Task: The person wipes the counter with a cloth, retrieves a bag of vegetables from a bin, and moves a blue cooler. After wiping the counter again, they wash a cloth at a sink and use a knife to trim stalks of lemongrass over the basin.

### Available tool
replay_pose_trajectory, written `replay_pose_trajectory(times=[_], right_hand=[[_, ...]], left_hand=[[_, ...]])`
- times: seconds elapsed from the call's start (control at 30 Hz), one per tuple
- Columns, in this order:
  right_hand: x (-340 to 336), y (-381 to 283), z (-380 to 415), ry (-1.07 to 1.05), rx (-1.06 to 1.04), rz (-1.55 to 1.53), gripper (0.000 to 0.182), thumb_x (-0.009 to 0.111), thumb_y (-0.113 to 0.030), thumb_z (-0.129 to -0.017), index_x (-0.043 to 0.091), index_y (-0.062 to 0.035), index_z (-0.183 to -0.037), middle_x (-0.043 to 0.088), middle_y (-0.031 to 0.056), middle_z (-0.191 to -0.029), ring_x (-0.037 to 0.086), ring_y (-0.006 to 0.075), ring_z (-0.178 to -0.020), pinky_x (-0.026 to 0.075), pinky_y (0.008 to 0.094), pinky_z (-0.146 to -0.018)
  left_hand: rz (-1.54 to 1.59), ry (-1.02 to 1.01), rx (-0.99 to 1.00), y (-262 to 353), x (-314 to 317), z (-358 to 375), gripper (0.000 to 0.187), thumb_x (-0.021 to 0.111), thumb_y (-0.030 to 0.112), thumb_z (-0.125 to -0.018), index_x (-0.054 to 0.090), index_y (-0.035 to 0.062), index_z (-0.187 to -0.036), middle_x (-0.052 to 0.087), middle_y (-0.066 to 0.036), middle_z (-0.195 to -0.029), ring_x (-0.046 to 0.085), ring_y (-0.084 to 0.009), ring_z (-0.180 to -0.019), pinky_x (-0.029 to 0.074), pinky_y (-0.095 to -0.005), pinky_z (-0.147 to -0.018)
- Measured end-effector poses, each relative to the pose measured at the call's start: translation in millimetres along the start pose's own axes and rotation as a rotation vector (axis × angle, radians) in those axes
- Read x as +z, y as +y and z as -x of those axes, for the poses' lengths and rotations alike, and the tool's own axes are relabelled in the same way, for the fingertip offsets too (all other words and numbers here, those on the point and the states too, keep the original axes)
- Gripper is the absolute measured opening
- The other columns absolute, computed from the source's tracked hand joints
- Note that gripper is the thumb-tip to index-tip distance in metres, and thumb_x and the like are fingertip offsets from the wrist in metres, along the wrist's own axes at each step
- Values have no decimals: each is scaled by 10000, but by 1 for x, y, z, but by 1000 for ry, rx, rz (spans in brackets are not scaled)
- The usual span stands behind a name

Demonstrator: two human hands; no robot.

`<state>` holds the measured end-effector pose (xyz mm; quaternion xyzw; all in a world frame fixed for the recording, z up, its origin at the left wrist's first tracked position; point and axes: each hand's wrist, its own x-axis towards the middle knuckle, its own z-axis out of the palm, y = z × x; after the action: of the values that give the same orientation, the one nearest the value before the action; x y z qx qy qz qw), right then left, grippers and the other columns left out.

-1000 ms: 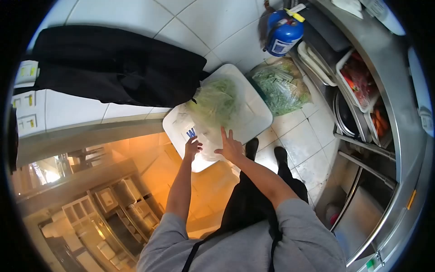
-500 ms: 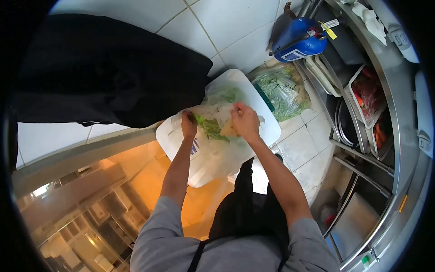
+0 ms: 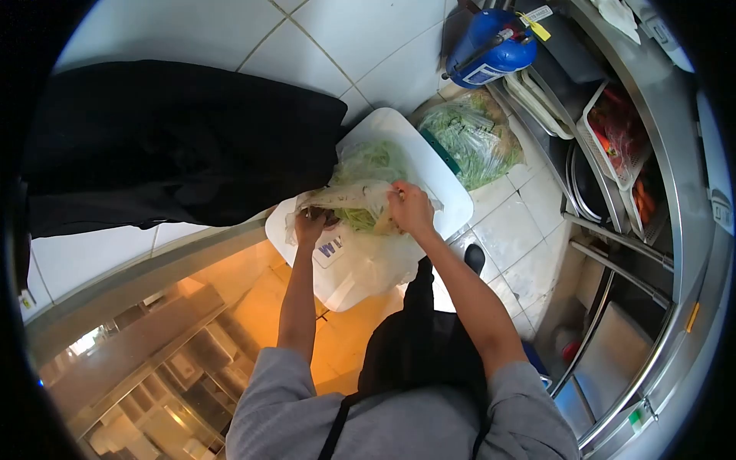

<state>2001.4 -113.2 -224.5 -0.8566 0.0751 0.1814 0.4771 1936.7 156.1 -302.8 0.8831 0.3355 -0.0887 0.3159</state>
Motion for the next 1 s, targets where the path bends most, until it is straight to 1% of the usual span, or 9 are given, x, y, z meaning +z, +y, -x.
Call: replay_pose_trajectory(times=[0.23, 0.3, 0.43, 0.53, 0.6, 0.63, 0.7, 0.77, 1.0], right_hand=[[-7, 10, -2, -83, 80, 65, 287, 552, -301, -770, 615, -106, -972, 631, 163, -890, 595, 330, -864, 455, 391, -764], [-1, 20, -1, -152, 46, 44, 367, 576, -328, -770, 600, -52, -1012, 634, 178, -855, 615, 318, -794, 474, 376, -711], [13, 26, 14, -201, -105, 12, 400, 550, -353, -793, 571, -94, -1098, 632, 166, -873, 626, 272, -787, 479, 377, -729], [-32, -18, 49, -442, 225, -184, 500, 533, -407, -819, 502, -74, -1190, 625, 186, -877, 632, 208, -672, 488, 335, -692], [-62, -17, 75, -331, 87, -142, 527, 493, -431, -852, 461, -66, -1230, 616, 181, -949, 601, 159, -554, 490, 298, -650], [-86, -19, 90, -489, 244, -445, 558, 480, -453, -859, 417, -85, -1274, 572, 170, -1083, 604, 158, -739, 467, 297, -741], [-105, 0, 118, -539, 65, -763, 651, 510, -463, -845, 321, -67, -1326, 507, 164, -1168, 412, 158, -1123, 349, 298, -920], [-111, 18, 131, -535, 128, -693, 623, 576, -390, -827, 358, -42, -1295, 537, 111, -1116, 457, 145, -1059, 375, 285, -892], [-202, 90, 111, -291, 126, -573, 563, 652, -236, -779, 409, -45, -1250, 550, 59, -1062, 504, 123, -968, 410, 276, -858]], left_hand=[[-88, -10, 53, 32, -86, 80, 385, 628, 218, -634, 624, -27, -930, 644, -172, -800, 625, -249, -748, 477, -352, -659], [236, -83, -50, 39, -111, 93, 390, 631, 272, -645, 624, 16, -939, 654, -124, -827, 626, -241, -789, 462, -361, -694], [542, -325, -42, 43, -159, 109, 146, 545, 90, -705, 616, 0, -796, 610, -71, -689, 595, -147, -642, 449, -273, -594], [756, -515, -94, 81, -174, 134, 171, 482, 24, -704, 583, 7, -841, 590, -49, -691, 563, -132, -568, 426, -225, -527], [844, -666, -181, 104, -162, 144, 243, 453, 16, -695, 570, 19, -909, 593, -49, -757, 567, -137, -595, 447, -223, -538], [844, -719, -162, 107, -144, 147, 243, 453, 16, -695, 570, 19, -909, 593, -49, -757, 567, -137, -595, 447, -223, -538], [1200, -811, -225, 107, -87, 151, 220, 501, 85, -747, 561, 38, -953, 597, -67, -883, 581, -137, -773, 472, -267, -649], [1048, -1122, -129, 103, -25, 149, 437, 544, 283, -832, 461, 32, -1179, 536, -70, -1133, 516, -202, -1039, 404, -351, -901], [1078, -1044, -173, 247, 83, 178, 475, 524, 306, -868, 400, 45, -1246, 490, -65, -1185, 477, -187, -1080, 391, -328, -903]])
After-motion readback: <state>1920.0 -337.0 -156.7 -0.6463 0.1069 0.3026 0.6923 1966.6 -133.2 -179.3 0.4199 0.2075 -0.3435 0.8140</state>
